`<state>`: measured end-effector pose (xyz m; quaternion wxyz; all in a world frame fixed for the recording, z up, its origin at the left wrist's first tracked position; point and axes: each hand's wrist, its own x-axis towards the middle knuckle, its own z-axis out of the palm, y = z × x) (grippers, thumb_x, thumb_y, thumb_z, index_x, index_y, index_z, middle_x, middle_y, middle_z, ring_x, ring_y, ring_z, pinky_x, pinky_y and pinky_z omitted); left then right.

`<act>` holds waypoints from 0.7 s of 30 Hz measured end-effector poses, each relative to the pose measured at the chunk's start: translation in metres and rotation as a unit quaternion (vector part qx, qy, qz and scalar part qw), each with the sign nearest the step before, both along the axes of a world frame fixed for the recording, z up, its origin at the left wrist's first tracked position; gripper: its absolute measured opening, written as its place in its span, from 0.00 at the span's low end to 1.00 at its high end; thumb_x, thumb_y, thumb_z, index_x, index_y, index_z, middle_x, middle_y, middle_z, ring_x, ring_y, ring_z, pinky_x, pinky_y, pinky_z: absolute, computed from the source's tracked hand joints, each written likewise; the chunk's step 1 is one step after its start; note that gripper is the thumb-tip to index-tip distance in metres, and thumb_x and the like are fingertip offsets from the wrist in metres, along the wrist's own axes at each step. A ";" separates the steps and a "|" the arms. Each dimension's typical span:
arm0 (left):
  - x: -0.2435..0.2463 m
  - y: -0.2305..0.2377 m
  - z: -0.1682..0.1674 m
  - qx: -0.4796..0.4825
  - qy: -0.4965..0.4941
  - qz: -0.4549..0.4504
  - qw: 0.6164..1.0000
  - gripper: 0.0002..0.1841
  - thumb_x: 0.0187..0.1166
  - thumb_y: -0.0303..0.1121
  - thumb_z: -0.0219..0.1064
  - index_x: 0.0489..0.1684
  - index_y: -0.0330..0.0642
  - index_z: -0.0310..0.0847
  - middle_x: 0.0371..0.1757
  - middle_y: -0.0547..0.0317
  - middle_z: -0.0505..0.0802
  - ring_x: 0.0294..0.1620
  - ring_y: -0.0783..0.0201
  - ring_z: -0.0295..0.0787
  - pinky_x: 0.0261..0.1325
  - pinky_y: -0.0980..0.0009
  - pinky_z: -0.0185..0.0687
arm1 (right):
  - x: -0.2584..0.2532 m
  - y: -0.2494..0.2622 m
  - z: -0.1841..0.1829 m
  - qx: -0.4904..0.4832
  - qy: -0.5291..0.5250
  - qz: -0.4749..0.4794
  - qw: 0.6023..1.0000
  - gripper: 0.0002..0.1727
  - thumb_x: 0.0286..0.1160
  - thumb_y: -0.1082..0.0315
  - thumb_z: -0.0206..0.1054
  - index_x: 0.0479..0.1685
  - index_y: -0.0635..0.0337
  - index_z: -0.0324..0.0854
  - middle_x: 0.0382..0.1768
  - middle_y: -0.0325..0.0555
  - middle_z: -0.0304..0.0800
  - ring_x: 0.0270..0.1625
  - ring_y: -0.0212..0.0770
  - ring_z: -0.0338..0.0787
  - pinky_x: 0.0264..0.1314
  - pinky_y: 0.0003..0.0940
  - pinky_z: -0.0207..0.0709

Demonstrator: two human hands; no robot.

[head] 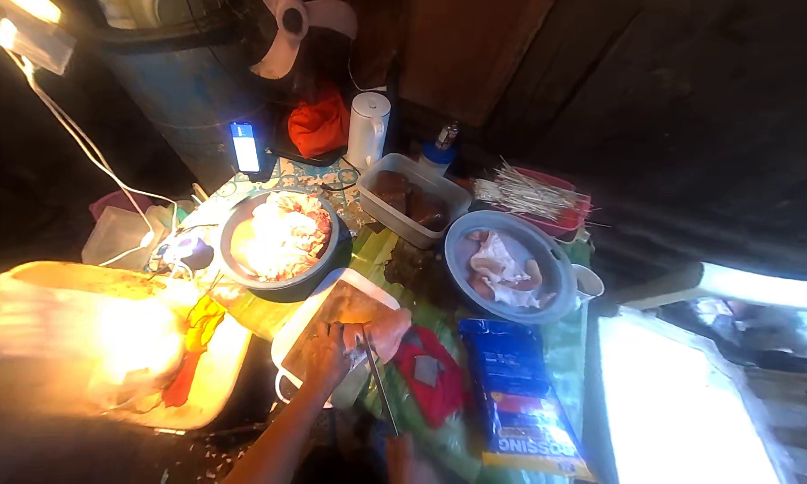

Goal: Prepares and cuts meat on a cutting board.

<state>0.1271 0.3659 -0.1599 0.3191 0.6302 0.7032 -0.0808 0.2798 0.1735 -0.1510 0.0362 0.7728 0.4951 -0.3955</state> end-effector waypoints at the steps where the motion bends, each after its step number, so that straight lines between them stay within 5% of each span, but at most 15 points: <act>1: 0.000 -0.001 0.001 -0.003 -0.001 0.002 1.000 0.38 0.71 0.42 0.75 0.86 0.47 0.68 0.81 0.37 0.72 0.72 0.41 0.81 0.70 0.50 0.82 | -0.002 0.022 -0.001 -0.035 -0.004 0.013 0.999 0.27 0.95 0.49 0.47 0.73 0.61 0.75 0.43 0.62 0.95 0.49 0.65 0.96 0.51 0.62 0.86; 6: -0.003 -0.001 0.005 -0.021 -0.015 0.010 1.000 0.36 0.74 0.40 0.72 0.86 0.46 0.68 0.84 0.38 0.71 0.72 0.42 0.82 0.72 0.50 0.81 | -0.039 0.117 -0.015 -0.064 0.021 0.030 0.997 0.27 0.96 0.52 0.41 0.85 0.57 0.63 0.60 0.61 0.91 0.63 0.60 0.93 0.64 0.59 0.84; 10: -0.003 0.001 -0.001 -0.015 -0.038 0.027 0.999 0.34 0.76 0.40 0.71 0.85 0.45 0.70 0.82 0.39 0.73 0.71 0.43 0.82 0.72 0.50 0.80 | -0.060 0.155 -0.012 -0.058 0.027 0.010 0.998 0.24 0.95 0.61 0.43 0.85 0.57 0.62 0.73 0.57 0.84 0.70 0.55 0.90 0.70 0.55 0.82; 17: -0.018 -0.001 -0.017 0.004 -0.082 0.028 0.996 0.34 0.73 0.40 0.73 0.83 0.50 0.73 0.80 0.37 0.75 0.70 0.42 0.83 0.71 0.47 0.81 | -0.049 0.092 -0.028 -0.102 0.000 0.025 0.994 0.27 0.97 0.55 0.40 0.87 0.59 0.58 0.60 0.60 0.91 0.64 0.59 0.93 0.65 0.57 0.85; 21: -0.015 -0.017 -0.014 0.003 -0.084 -0.007 0.996 0.38 0.73 0.36 0.71 0.89 0.45 0.67 0.80 0.35 0.74 0.74 0.41 0.79 0.76 0.51 0.77 | -0.057 0.126 -0.025 -0.097 0.013 0.028 0.995 0.26 0.97 0.56 0.39 0.84 0.59 0.61 0.66 0.59 0.89 0.68 0.57 0.91 0.68 0.56 0.83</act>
